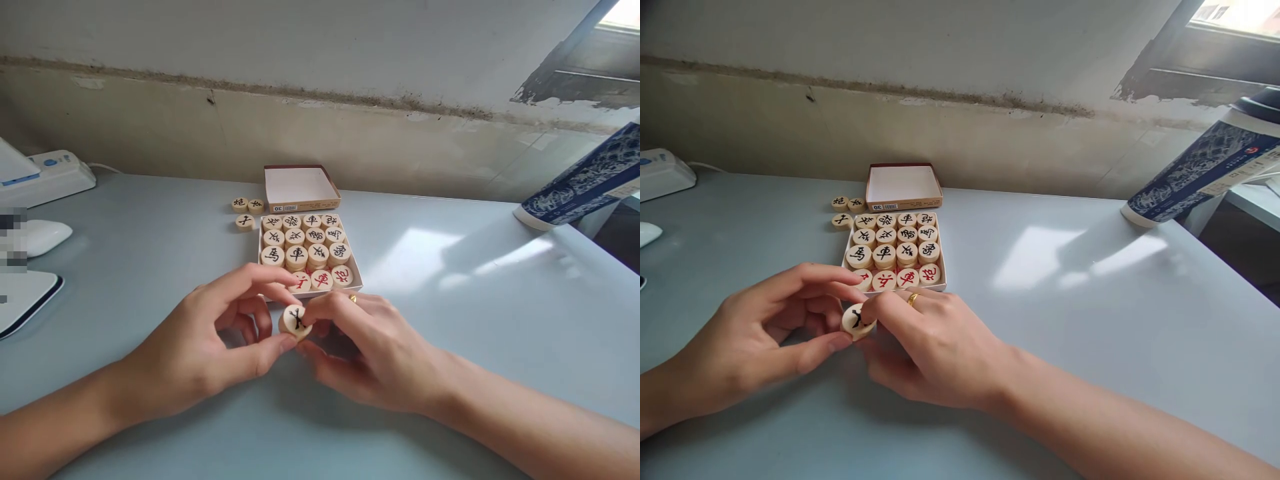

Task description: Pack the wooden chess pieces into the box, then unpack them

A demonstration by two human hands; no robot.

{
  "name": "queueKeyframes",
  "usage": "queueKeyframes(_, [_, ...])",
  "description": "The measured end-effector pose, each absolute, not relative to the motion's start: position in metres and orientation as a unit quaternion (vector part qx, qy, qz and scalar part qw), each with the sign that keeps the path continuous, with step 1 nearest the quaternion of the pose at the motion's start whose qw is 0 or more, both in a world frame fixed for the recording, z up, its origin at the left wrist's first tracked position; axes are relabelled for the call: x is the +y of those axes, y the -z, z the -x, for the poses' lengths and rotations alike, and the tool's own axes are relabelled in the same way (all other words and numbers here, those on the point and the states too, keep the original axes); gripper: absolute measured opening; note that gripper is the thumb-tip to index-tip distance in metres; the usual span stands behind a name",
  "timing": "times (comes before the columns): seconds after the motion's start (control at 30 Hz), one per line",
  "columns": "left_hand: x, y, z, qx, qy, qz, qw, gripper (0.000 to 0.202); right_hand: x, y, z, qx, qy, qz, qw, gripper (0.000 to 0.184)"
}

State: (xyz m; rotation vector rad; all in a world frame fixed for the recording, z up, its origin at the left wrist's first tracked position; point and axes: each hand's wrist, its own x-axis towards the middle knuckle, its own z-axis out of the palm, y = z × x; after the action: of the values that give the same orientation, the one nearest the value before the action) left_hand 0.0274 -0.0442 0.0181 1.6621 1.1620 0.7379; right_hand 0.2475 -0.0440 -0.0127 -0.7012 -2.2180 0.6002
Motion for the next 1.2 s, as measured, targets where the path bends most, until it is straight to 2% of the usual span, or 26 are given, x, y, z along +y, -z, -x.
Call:
queueKeyframes(0.33, [-0.0438,-0.0123,-0.022,0.438,-0.316,-0.729,0.42,0.031,-0.043,0.0105,-0.2477,-0.873,-0.228,0.25,0.352,0.012])
queueKeyframes(0.47, [-0.042,-0.0128,-0.0219,0.418,-0.314,-0.728,0.443,0.025,-0.0438,0.0122,-0.2481,-0.867,-0.223,0.262,0.361,0.015])
queueKeyframes(0.67, [-0.0419,-0.0153,-0.0231,0.438,-0.279,-0.702,0.487,0.035,-0.0434,0.0115,-0.2473,-0.879,-0.237,0.24,0.338,0.014])
queueKeyframes(0.77, [-0.0416,-0.0152,-0.0227,0.451,-0.268,-0.676,0.517,0.037,-0.0434,0.0114,-0.2467,-0.876,-0.214,0.244,0.357,0.004])
queueKeyframes(0.93, [-0.0393,-0.0133,-0.0209,0.44,-0.222,-0.694,0.524,0.029,-0.0445,0.0142,-0.2472,-0.857,-0.176,0.286,0.392,0.007])
queueKeyframes(1.2, [-0.0452,-0.0143,-0.0236,0.45,-0.307,-0.666,0.51,0.034,-0.0437,0.0117,-0.2469,-0.854,-0.228,0.252,0.393,0.018])
